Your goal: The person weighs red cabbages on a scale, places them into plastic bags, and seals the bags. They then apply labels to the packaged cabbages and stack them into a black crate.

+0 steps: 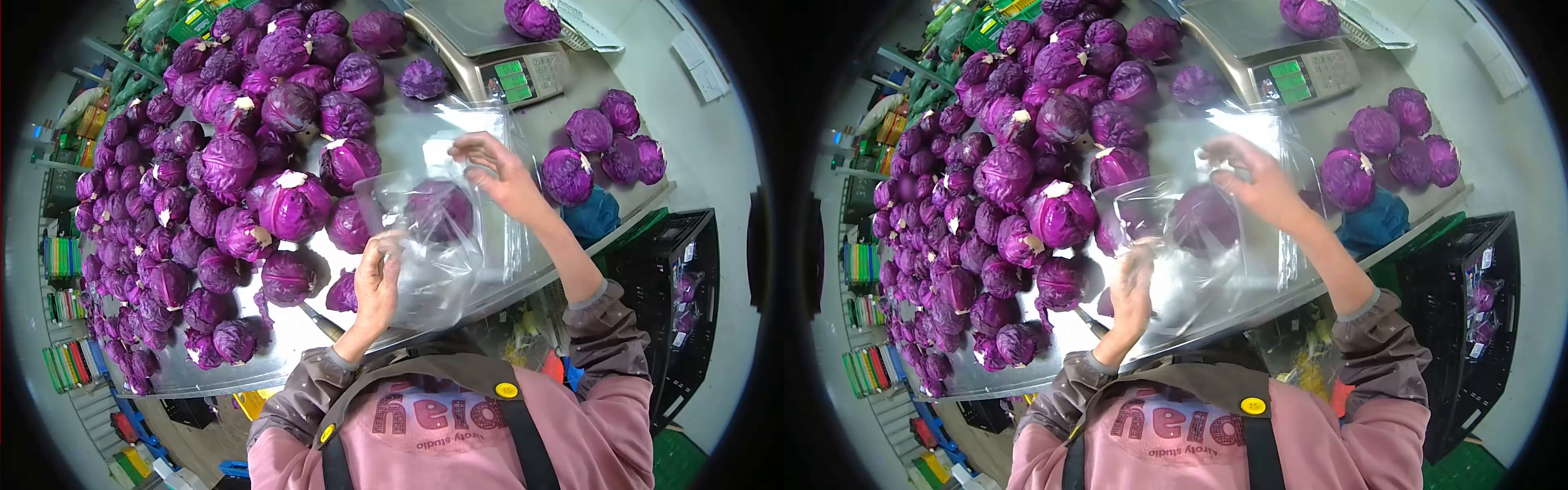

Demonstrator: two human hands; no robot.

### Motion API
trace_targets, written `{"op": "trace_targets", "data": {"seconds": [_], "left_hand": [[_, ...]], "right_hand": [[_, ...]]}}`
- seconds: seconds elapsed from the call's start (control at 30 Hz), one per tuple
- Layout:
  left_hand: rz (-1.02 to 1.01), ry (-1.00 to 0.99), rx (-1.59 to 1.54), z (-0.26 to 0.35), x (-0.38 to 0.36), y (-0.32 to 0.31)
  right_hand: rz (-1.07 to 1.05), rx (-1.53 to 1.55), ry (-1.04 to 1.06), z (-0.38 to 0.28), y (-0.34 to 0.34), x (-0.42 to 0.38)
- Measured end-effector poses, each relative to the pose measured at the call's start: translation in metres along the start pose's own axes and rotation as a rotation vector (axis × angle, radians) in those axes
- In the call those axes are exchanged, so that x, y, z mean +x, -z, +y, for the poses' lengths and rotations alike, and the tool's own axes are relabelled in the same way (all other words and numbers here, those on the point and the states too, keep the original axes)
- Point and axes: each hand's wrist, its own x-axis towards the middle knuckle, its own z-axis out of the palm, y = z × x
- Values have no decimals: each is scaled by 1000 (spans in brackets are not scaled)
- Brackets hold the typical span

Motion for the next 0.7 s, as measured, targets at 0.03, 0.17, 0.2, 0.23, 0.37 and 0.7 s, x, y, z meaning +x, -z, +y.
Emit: {"op": "trace_targets", "data": {"seconds": [0.03,0.17,0.2,0.23,0.37,0.7], "left_hand": [[-12,46,38,1,-2,0],[14,68,86,12,-2,-4],[8,67,91,11,-3,-2],[11,49,93,10,-4,3],[89,216,18,-1,-16,25],[103,67,4,9,5,2]], "right_hand": [[-15,-223,126,-5,-5,0],[-8,-490,283,-9,-19,15],[-142,-413,184,-7,-17,18],[-276,-333,86,-4,-15,22],[266,16,-191,23,10,19],[437,89,-181,14,10,-17]]}}
